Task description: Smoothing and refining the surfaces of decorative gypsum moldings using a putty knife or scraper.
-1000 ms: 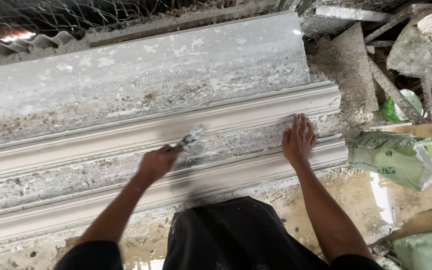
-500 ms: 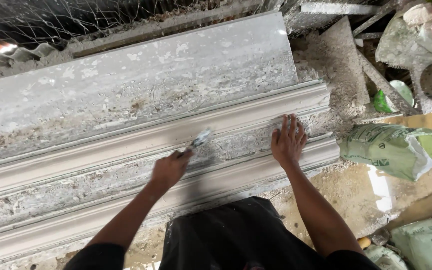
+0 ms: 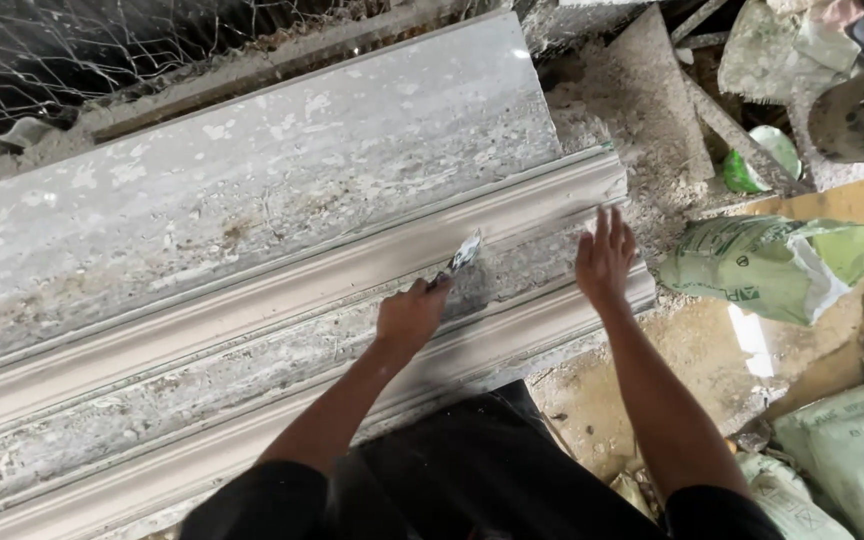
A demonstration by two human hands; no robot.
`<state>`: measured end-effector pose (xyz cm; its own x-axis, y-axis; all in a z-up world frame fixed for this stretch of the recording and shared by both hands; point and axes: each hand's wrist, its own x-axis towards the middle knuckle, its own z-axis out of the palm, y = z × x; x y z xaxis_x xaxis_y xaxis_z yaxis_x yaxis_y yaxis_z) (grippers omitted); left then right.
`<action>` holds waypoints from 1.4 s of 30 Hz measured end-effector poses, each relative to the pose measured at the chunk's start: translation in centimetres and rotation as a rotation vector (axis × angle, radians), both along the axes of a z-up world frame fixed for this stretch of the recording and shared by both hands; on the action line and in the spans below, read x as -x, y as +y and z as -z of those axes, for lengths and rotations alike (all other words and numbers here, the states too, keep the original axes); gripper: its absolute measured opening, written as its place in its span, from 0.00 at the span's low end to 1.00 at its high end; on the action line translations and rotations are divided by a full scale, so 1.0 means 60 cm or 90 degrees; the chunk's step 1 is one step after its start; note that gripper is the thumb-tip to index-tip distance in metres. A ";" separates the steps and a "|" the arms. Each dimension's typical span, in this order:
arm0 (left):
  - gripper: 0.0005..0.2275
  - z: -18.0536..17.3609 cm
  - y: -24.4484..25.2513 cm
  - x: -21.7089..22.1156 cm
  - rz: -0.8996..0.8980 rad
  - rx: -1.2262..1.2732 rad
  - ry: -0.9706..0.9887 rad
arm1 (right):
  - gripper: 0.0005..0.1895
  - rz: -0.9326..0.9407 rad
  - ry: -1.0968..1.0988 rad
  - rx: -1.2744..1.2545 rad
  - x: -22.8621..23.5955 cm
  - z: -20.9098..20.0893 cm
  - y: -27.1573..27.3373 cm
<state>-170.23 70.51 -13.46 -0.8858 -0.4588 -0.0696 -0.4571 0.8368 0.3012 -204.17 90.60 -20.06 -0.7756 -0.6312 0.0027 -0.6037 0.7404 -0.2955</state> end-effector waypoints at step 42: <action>0.17 -0.008 0.078 0.198 0.025 -0.099 0.093 | 0.36 0.121 -0.090 0.050 0.047 -0.058 -0.019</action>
